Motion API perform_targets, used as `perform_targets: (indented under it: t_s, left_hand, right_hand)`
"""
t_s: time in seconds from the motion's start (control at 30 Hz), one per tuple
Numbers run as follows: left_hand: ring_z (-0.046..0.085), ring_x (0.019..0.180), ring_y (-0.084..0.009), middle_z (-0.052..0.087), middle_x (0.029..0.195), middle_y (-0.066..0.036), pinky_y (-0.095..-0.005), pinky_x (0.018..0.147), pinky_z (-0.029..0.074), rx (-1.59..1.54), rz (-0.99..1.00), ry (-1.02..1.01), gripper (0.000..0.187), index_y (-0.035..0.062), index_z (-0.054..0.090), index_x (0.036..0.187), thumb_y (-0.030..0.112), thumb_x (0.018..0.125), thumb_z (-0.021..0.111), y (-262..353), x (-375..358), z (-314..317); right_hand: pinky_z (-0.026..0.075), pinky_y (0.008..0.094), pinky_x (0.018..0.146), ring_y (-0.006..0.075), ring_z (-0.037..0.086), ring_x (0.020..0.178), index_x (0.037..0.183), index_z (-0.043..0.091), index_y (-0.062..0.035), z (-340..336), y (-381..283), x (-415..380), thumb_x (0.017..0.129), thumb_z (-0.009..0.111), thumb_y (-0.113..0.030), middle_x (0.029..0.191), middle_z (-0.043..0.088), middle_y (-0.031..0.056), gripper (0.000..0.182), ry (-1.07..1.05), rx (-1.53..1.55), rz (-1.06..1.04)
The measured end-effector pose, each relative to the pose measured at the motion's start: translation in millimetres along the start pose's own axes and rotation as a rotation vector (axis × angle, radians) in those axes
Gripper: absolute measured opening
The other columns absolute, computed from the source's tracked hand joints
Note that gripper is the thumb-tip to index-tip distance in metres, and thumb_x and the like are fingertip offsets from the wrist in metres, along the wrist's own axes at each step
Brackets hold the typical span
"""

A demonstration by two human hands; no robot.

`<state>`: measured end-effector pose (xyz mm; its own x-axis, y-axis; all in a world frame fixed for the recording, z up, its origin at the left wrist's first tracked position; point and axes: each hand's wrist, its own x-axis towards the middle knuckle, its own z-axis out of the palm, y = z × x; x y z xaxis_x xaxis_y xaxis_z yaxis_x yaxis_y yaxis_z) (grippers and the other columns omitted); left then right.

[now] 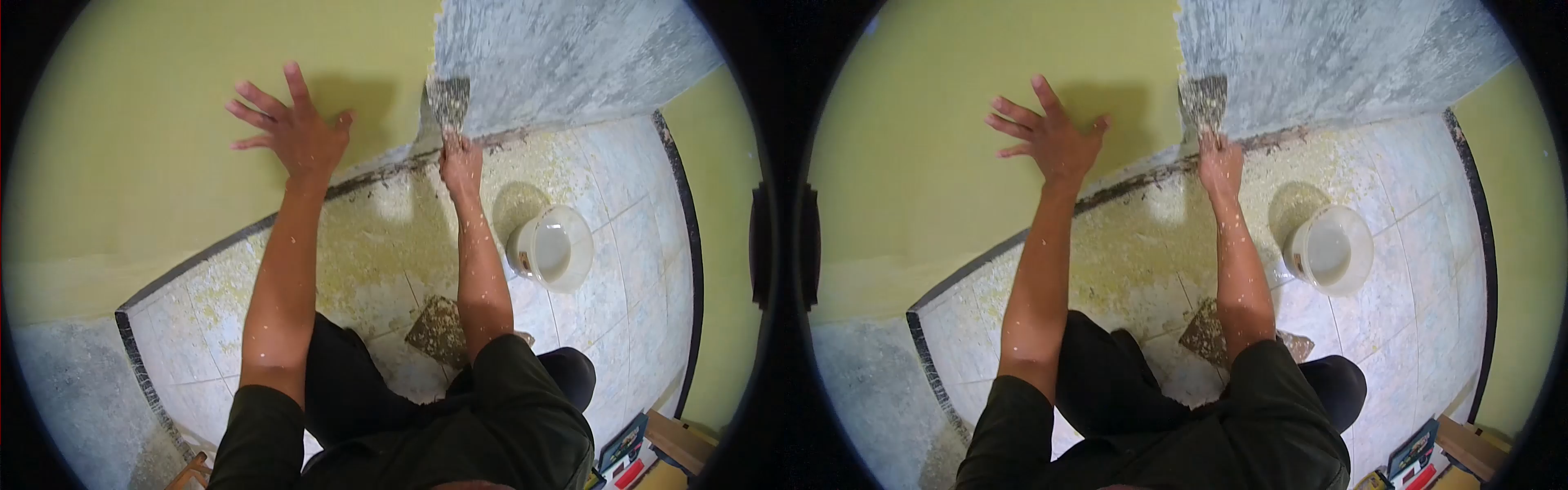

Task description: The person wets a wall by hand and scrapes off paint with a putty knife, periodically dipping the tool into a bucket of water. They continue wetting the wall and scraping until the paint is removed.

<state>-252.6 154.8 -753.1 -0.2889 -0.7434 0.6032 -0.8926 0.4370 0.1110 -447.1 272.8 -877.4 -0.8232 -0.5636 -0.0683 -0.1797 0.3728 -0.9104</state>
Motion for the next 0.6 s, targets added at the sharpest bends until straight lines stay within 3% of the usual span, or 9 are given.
perform_targets:
  t_s: [0.1,0.13,0.2,0.27,0.37,0.4,0.5,0.57,0.6]
  left_hand:
    - [-0.024,0.131,-0.0652,-0.029,0.147,-0.036,-0.0900,0.079,0.007,-0.005,0.007,0.028,0.133,0.0254,-0.009,0.153,0.064,0.062,0.079,-1.0,0.5,2.5]
    - [-0.024,0.131,-0.0652,-0.029,0.147,-0.036,-0.0900,0.079,0.007,-0.008,0.017,0.028,0.133,0.0254,-0.009,0.153,0.064,0.062,0.079,-0.3,-2.9,2.8]
    - [-0.018,0.133,-0.0646,-0.021,0.151,-0.034,-0.0906,0.078,0.005,-0.095,0.017,0.088,0.123,0.0306,0.004,0.154,0.056,0.062,0.081,-1.9,-0.6,4.2]
    - [-0.018,0.134,-0.0646,-0.021,0.151,-0.034,-0.0906,0.078,0.005,-0.096,0.016,0.106,0.122,0.0310,0.004,0.154,0.057,0.062,0.080,-1.0,5.4,3.5]
    - [-0.017,0.134,-0.0647,-0.021,0.152,-0.034,-0.0906,0.079,0.005,-0.068,-0.006,0.042,0.121,0.0321,0.004,0.154,0.058,0.063,0.079,-4.5,-3.7,1.9]
    - [-0.017,0.134,-0.0647,-0.020,0.152,-0.033,-0.0905,0.079,0.006,-0.059,-0.001,0.038,0.121,0.0328,0.004,0.154,0.059,0.063,0.079,-2.4,0.3,-0.4]
    - [-0.016,0.134,-0.0645,-0.020,0.152,-0.033,-0.0904,0.079,0.007,-0.083,0.015,0.067,0.119,0.0334,0.005,0.155,0.060,0.064,0.078,-3.1,-0.2,-0.5]
    - [-0.017,0.134,-0.0642,-0.020,0.152,-0.033,-0.0903,0.080,0.008,-0.073,-0.004,0.059,0.119,0.0340,0.004,0.155,0.060,0.065,0.077,-0.8,5.6,1.6]
    - [-0.018,0.134,-0.0639,-0.020,0.152,-0.033,-0.0902,0.080,0.008,-0.055,-0.026,0.021,0.118,0.0345,0.004,0.154,0.061,0.065,0.076,-1.1,0.6,0.3]
  right_hand:
    - [0.045,0.0489,0.072,0.0455,0.058,0.073,0.091,0.065,0.0089,-15.1,-32.5,-5.3,0.093,0.057,-0.043,0.077,0.063,0.0307,0.053,-0.068,0.156,-0.010]
    - [0.045,0.0481,0.070,0.0442,0.057,0.072,0.088,0.065,0.0089,-8.6,-23.6,-5.1,0.093,0.059,-0.042,0.078,0.063,0.0309,0.051,-0.031,0.157,-0.060]
    - [0.044,0.0480,0.069,0.0436,0.056,0.071,0.087,0.064,0.0092,-3.3,-1.8,-3.8,0.093,0.058,-0.041,0.078,0.062,0.0309,0.051,-0.009,0.132,-0.033]
    - [0.043,0.0485,0.067,0.0418,0.054,0.067,0.087,0.064,0.0097,3.7,8.4,6.0,0.094,0.058,-0.040,0.076,0.062,0.0303,0.051,0.031,0.082,-0.052]
    - [0.043,0.0494,0.065,0.0424,0.057,0.068,0.088,0.065,0.0096,-20.4,-58.4,-2.8,0.093,0.058,-0.041,0.073,0.061,0.0308,0.051,-0.044,0.120,-0.082]
    - [0.043,0.0478,0.062,0.0366,0.054,0.061,0.086,0.064,0.0098,-17.5,-50.3,-0.4,0.094,0.058,-0.042,0.067,0.059,0.0275,0.053,-0.030,0.146,-0.117]
    - [0.042,0.0454,0.061,0.0322,0.047,0.058,0.083,0.063,0.0090,-5.2,-2.4,-1.7,0.094,0.057,-0.041,0.065,0.058,0.0253,0.051,0.045,0.017,-0.090]
    - [0.042,0.0460,0.062,0.0355,0.047,0.059,0.084,0.062,0.0086,-1.5,-2.1,0.1,0.094,0.057,-0.041,0.068,0.059,0.0267,0.051,0.027,0.083,-0.036]
    - [0.042,0.0470,0.064,0.0394,0.049,0.063,0.086,0.063,0.0088,-3.8,-13.3,2.6,0.094,0.057,-0.041,0.071,0.060,0.0286,0.051,0.070,0.051,-0.239]
